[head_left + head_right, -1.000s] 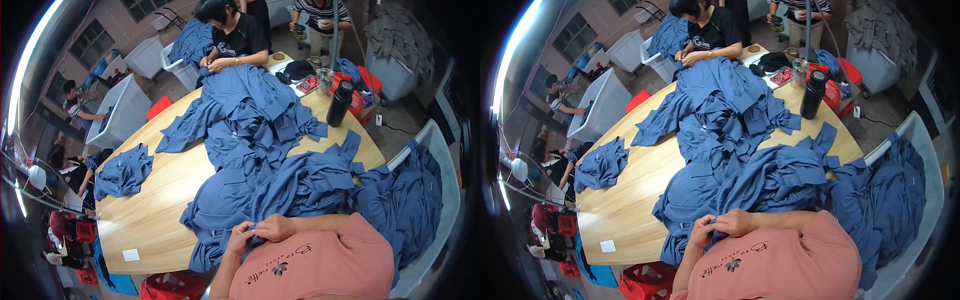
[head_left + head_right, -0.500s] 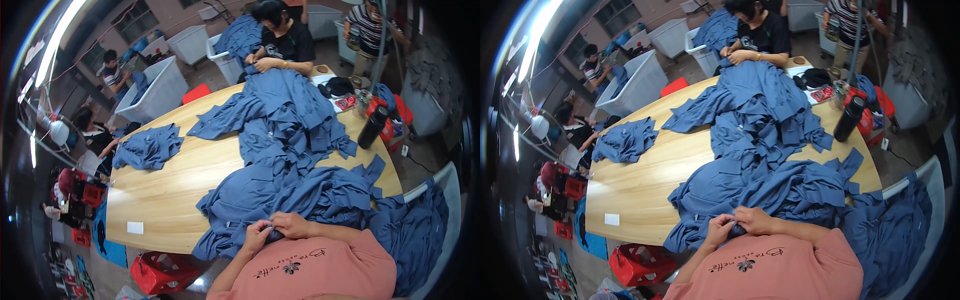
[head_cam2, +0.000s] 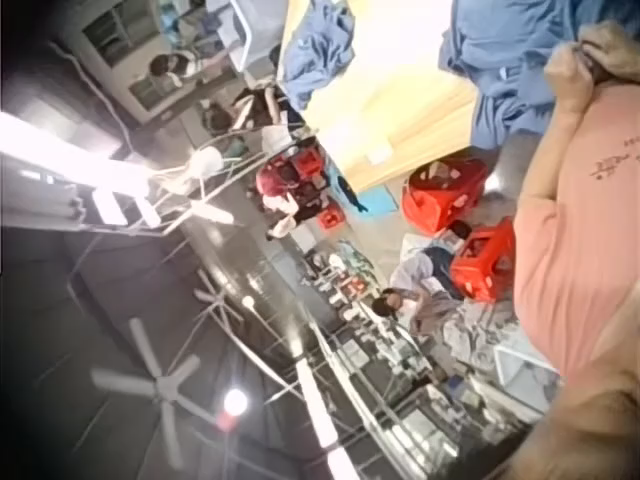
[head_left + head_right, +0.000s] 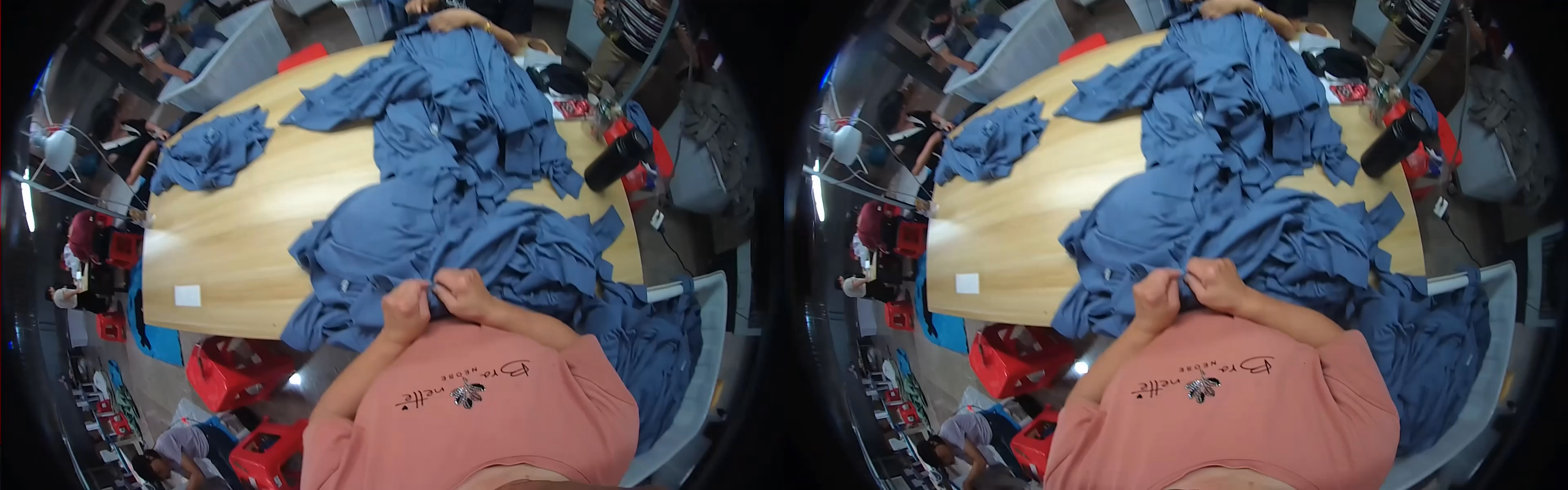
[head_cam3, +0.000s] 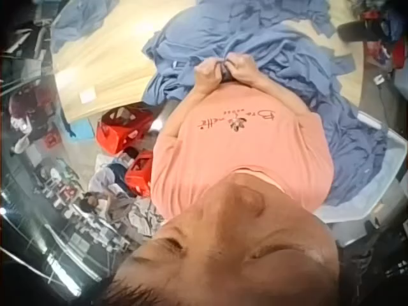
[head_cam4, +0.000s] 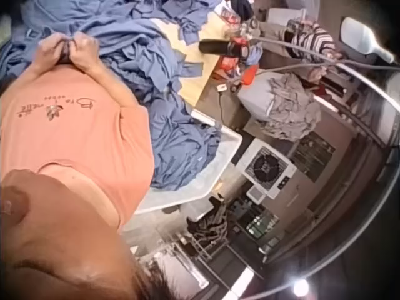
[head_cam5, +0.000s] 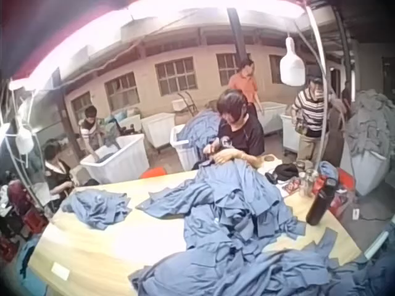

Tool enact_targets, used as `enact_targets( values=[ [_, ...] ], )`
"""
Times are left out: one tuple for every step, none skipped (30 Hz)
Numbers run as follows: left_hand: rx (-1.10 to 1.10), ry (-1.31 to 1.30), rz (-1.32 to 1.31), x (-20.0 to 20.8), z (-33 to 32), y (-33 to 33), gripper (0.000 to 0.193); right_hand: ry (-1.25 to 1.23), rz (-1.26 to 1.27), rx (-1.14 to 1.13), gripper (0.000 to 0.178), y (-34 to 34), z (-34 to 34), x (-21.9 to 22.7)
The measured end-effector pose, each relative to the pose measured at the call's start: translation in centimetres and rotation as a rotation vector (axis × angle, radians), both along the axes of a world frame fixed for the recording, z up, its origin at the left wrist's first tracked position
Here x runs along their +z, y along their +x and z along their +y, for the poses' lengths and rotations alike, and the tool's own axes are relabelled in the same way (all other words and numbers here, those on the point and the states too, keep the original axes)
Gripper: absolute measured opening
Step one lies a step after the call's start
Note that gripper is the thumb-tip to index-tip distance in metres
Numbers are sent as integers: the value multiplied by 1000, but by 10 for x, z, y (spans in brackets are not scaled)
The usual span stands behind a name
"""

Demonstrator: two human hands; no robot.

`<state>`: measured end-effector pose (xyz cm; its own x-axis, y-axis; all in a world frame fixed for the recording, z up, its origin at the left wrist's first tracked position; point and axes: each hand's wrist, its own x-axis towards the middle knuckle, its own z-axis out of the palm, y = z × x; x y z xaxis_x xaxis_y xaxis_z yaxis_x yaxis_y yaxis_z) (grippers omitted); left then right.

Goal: Inspecting and trimming loose threads from blue garments at a large work table in a factory.

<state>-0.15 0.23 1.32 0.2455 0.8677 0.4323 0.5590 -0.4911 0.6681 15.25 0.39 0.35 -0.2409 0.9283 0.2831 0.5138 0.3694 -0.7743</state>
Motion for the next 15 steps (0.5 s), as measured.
enact_targets(
  values=[
    [31,13,9,0,1,4,6,25,5,-34,14,-1,1,-2],
    [67,-27,-29,0,2,7,8,69,-52,-90,13,-1,1,-4],
    [56,-24,-44,-1,3,10,7,63,-75,-88,13,-2,4,-5],
    [76,-49,-47,-1,3,12,7,65,-116,-118,12,-1,5,-6],
    [63,-47,-53,-2,4,12,7,53,-112,-93,12,0,5,-6],
    [59,-143,-97,-4,6,11,5,63,-71,-103,11,1,6,-5],
    [46,-252,-138,-6,8,9,5,69,-34,-111,10,3,7,-5],
    [56,-244,-146,-8,10,5,5,69,-35,-111,10,7,9,-3],
    [51,-331,-149,-11,13,-1,6,78,-3,-168,9,12,11,-2],
    [47,-419,-161,-14,16,-7,8,86,29,-244,9,17,14,0],
    [59,-495,-168,-17,19,-14,10,-104,-179,-205,10,24,16,3],
    [52,-500,-162,-21,21,-18,10,-56,-155,-161,10,24,17,5],
    [39,-533,-161,-24,23,-21,10,97,-242,-143,14,25,17,6],
    [22,-572,-170,-27,25,-23,11,254,-327,-123,19,24,19,7],
    [25,-601,-198,-30,26,-23,11,307,-435,-32,26,23,16,9]
  ],
)
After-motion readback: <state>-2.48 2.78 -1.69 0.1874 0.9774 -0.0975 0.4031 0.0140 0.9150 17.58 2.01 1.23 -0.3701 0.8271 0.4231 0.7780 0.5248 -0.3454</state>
